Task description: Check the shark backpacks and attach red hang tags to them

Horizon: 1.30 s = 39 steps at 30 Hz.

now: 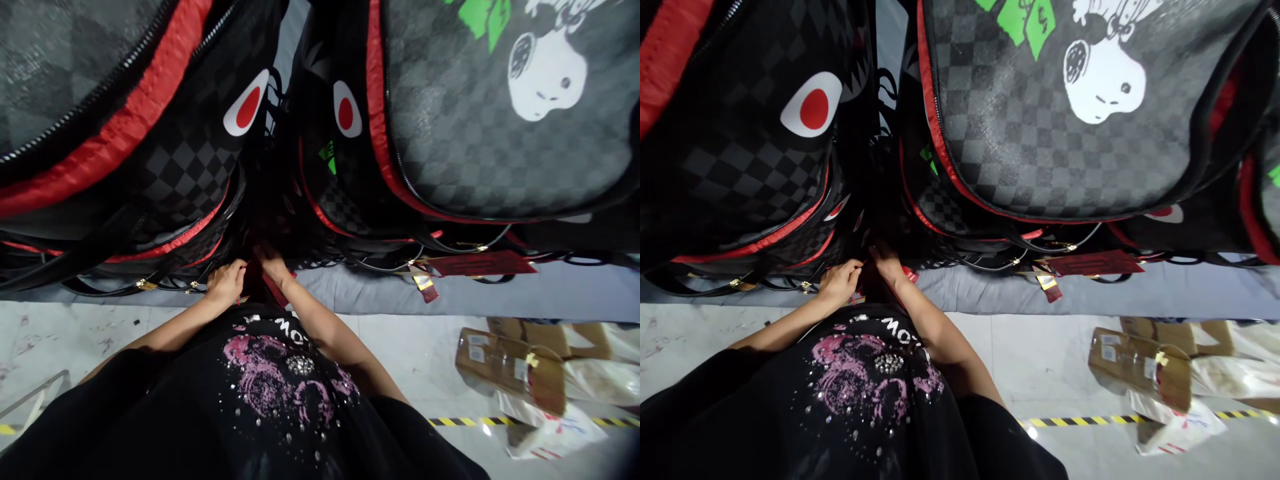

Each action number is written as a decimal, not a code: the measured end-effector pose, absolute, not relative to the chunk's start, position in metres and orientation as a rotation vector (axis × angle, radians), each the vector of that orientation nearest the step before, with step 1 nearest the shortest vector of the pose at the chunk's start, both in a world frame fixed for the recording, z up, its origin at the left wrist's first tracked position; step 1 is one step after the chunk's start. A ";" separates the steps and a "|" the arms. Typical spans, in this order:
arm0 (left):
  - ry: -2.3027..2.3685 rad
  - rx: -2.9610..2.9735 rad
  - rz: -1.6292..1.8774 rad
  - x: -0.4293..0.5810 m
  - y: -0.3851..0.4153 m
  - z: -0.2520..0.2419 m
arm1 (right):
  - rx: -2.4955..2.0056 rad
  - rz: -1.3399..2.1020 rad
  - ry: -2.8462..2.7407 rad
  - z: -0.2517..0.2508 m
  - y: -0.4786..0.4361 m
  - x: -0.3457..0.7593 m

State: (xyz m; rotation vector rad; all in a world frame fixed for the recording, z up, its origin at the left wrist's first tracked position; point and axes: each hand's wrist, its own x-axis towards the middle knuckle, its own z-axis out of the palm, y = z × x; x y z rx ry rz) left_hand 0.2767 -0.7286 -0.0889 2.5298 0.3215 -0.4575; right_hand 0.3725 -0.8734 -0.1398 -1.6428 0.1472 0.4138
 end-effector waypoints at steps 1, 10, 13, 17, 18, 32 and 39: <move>0.339 2.536 -0.412 0.277 -0.729 -0.086 | -1.666 0.398 0.132 -0.135 -0.876 0.370; -0.224 2.191 0.027 0.292 -0.773 -0.073 | -1.830 0.383 0.084 -0.127 -0.918 0.348; -0.260 2.171 -0.191 0.309 -0.795 -0.073 | -1.990 0.219 0.256 -0.134 -0.940 0.348; -0.010 2.185 -0.620 0.335 -0.817 -0.090 | -2.197 0.117 0.415 -0.147 -0.976 0.350; 0.035 2.183 -0.651 0.341 -0.821 -0.097 | -2.232 0.128 0.418 -0.151 -0.981 0.350; 0.181 2.051 -0.606 0.388 -0.847 -0.162 | -2.414 0.182 0.328 -0.179 -0.991 0.360; 0.164 1.978 -0.615 0.409 -0.845 -0.175 | -2.566 0.266 0.283 -0.171 -0.992 0.374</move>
